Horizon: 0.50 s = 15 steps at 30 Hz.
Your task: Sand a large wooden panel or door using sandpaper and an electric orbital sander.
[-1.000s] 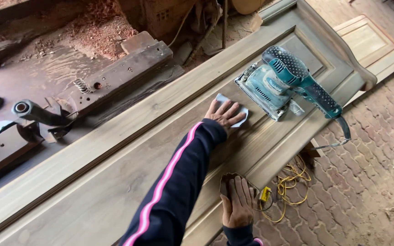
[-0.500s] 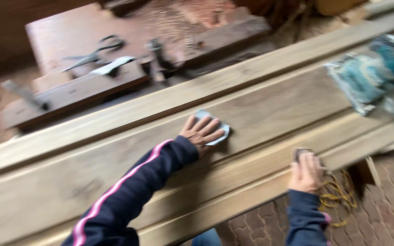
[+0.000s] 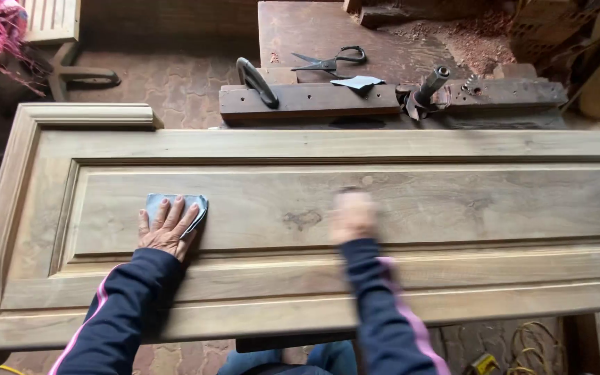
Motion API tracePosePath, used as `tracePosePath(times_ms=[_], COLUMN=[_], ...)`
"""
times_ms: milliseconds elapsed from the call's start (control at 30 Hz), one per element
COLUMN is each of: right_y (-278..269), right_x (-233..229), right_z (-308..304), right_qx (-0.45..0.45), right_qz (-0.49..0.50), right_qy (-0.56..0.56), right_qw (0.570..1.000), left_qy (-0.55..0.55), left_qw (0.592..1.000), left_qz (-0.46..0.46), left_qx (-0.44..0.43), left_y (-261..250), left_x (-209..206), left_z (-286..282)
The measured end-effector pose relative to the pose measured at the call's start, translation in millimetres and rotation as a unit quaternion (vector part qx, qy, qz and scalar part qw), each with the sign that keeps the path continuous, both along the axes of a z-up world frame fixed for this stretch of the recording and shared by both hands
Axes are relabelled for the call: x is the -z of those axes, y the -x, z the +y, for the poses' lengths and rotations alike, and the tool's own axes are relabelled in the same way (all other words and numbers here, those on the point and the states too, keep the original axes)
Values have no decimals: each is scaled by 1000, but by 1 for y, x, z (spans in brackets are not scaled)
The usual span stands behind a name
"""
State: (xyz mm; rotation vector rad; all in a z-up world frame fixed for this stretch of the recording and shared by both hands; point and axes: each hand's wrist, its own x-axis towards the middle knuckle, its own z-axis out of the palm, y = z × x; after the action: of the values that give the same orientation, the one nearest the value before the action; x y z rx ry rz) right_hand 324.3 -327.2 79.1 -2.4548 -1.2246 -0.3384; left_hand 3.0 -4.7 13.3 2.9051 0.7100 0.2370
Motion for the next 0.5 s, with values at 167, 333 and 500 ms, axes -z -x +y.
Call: tracePosePath(times_ms=[167, 333, 500], right_y=[105, -75, -57], right_x=[-35, 39, 15], right_z=[86, -49, -53], right_qx=[-128, 62, 66], right_qz=[-108, -111, -142], right_qy=[-44, 13, 70], right_qw=[985, 992, 985], left_qy=[12, 32, 35], left_qw=[1000, 999, 999], left_qz=[7, -29, -16], left_qx=[-9, -10, -19], left_y=[-4, -4, -4], left_x=[-11, -24, -26], left_z=[-5, -11, -14])
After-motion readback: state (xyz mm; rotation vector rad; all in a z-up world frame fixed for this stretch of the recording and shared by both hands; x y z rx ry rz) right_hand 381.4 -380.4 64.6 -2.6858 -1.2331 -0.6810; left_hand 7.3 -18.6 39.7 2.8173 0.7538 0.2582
